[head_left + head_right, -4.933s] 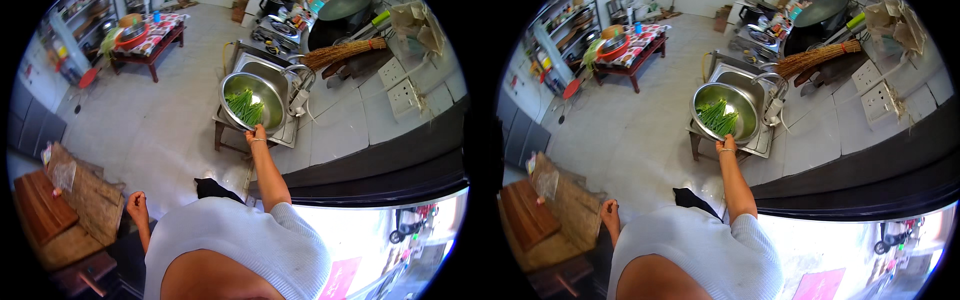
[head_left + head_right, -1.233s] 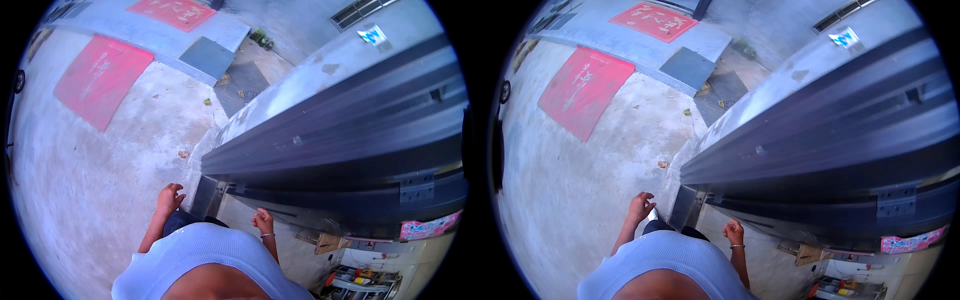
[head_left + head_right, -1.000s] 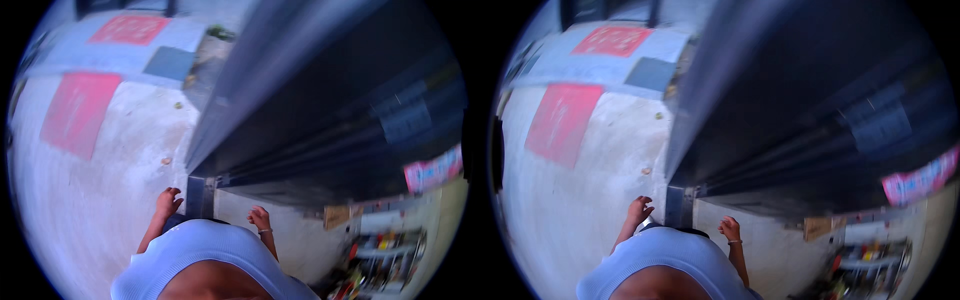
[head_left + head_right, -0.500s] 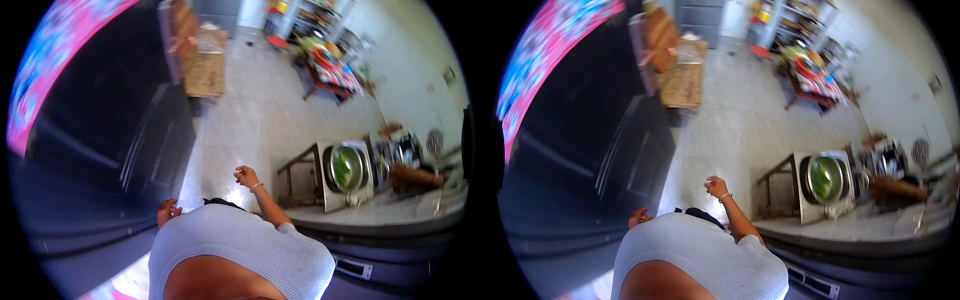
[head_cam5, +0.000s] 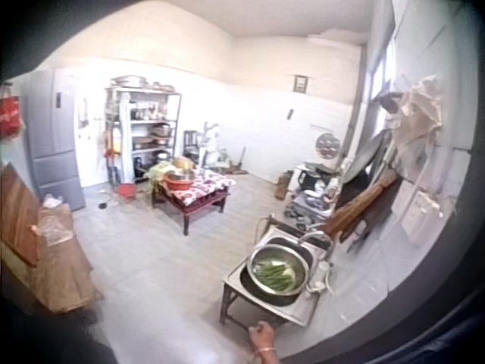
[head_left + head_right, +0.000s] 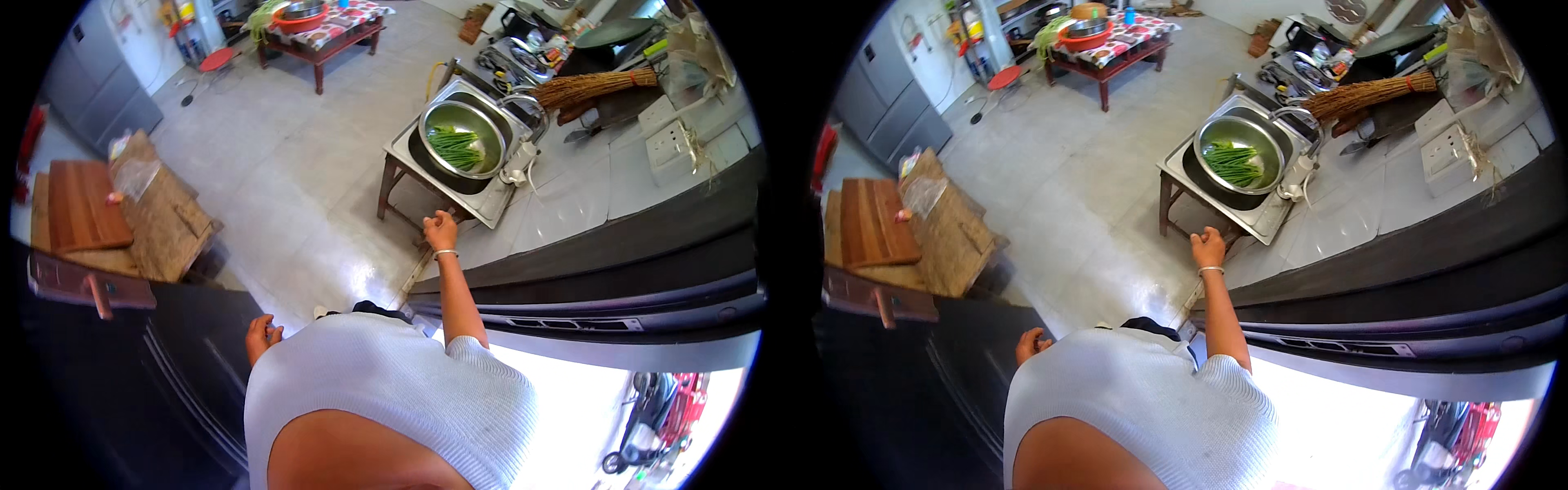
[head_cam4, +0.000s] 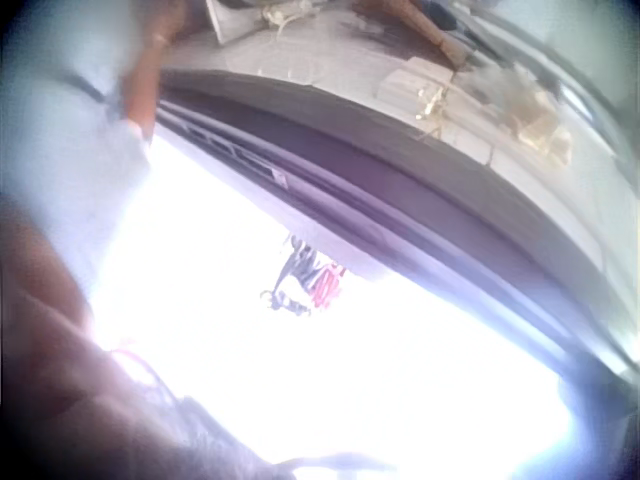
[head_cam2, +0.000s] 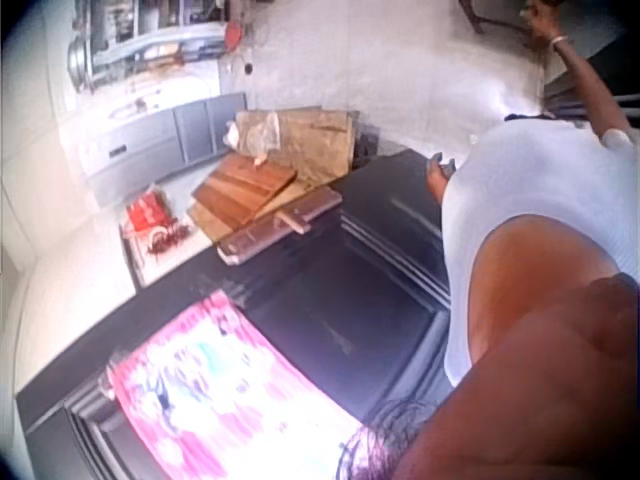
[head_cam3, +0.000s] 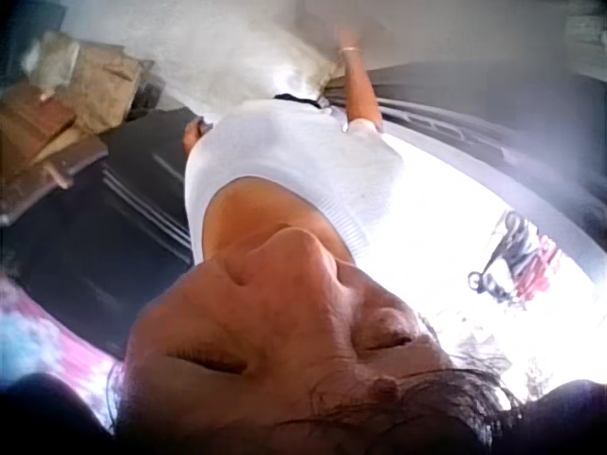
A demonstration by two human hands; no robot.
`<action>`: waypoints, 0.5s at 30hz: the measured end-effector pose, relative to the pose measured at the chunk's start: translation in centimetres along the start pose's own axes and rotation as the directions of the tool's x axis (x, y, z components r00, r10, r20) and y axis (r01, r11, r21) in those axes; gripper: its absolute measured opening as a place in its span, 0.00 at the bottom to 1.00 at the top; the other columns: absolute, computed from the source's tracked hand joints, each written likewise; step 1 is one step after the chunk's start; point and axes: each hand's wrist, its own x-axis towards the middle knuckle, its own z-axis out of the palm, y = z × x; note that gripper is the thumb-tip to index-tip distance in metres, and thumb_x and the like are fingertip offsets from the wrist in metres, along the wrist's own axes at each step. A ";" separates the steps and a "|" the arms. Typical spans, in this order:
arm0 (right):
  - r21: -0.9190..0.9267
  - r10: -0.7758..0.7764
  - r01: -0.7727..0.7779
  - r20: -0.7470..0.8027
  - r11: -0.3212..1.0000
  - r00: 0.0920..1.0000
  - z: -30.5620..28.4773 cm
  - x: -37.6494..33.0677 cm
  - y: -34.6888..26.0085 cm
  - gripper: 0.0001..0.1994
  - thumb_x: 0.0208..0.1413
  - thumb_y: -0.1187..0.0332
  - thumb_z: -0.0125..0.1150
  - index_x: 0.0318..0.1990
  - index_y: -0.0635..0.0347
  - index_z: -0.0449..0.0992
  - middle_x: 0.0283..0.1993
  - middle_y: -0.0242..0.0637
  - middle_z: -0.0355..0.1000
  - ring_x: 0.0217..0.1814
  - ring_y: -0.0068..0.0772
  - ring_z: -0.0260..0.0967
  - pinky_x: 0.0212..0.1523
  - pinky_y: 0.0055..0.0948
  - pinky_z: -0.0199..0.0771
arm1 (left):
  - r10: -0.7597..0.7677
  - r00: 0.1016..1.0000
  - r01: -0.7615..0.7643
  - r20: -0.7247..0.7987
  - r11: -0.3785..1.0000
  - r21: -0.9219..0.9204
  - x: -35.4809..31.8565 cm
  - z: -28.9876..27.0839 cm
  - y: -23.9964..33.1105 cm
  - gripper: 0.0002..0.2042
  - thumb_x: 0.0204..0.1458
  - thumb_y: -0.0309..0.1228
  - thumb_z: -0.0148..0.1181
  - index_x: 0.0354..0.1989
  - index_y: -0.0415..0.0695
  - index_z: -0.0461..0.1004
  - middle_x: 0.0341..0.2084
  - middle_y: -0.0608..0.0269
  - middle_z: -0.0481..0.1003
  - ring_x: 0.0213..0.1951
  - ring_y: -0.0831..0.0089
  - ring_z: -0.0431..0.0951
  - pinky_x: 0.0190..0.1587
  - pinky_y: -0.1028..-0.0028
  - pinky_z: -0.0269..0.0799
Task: The person washes a bunch of green onions in a metal bowl under running water in a kitchen sink. They then walk outside to a courtyard, pour the water from the bowl onto the ground, and return inside to wash the green onions again in the sink.
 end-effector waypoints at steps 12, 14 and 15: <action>-0.618 -0.094 -0.089 -0.257 0.781 0.962 -8.6 13.8 -1.2 0.37 0.36 0.68 0.67 0.55 0.70 0.56 0.58 0.57 0.55 0.59 0.57 0.54 0.57 0.39 0.59 | 0.144 0.924 -0.179 0.356 0.981 0.069 21.0 2.1 -1.4 0.16 0.38 0.23 0.64 0.38 0.38 0.71 0.33 0.52 0.72 0.27 0.65 0.74 0.31 0.69 0.70; -0.625 -0.011 -0.172 -0.277 0.761 0.961 -9.4 15.9 -0.5 0.36 0.37 0.69 0.66 0.55 0.70 0.56 0.60 0.58 0.52 0.60 0.57 0.53 0.58 0.39 0.58 | 0.182 0.898 -0.225 0.400 0.973 0.060 25.2 4.6 1.2 0.16 0.38 0.23 0.64 0.39 0.38 0.71 0.33 0.52 0.72 0.28 0.64 0.74 0.31 0.69 0.70; -0.636 0.043 -0.225 -0.289 0.738 0.956 -9.1 16.6 -0.6 0.36 0.38 0.68 0.66 0.56 0.70 0.55 0.61 0.57 0.51 0.60 0.57 0.53 0.59 0.40 0.57 | 0.175 0.894 -0.221 0.412 0.973 0.066 27.3 5.5 3.4 0.16 0.38 0.24 0.64 0.39 0.38 0.71 0.34 0.52 0.72 0.28 0.64 0.74 0.31 0.69 0.70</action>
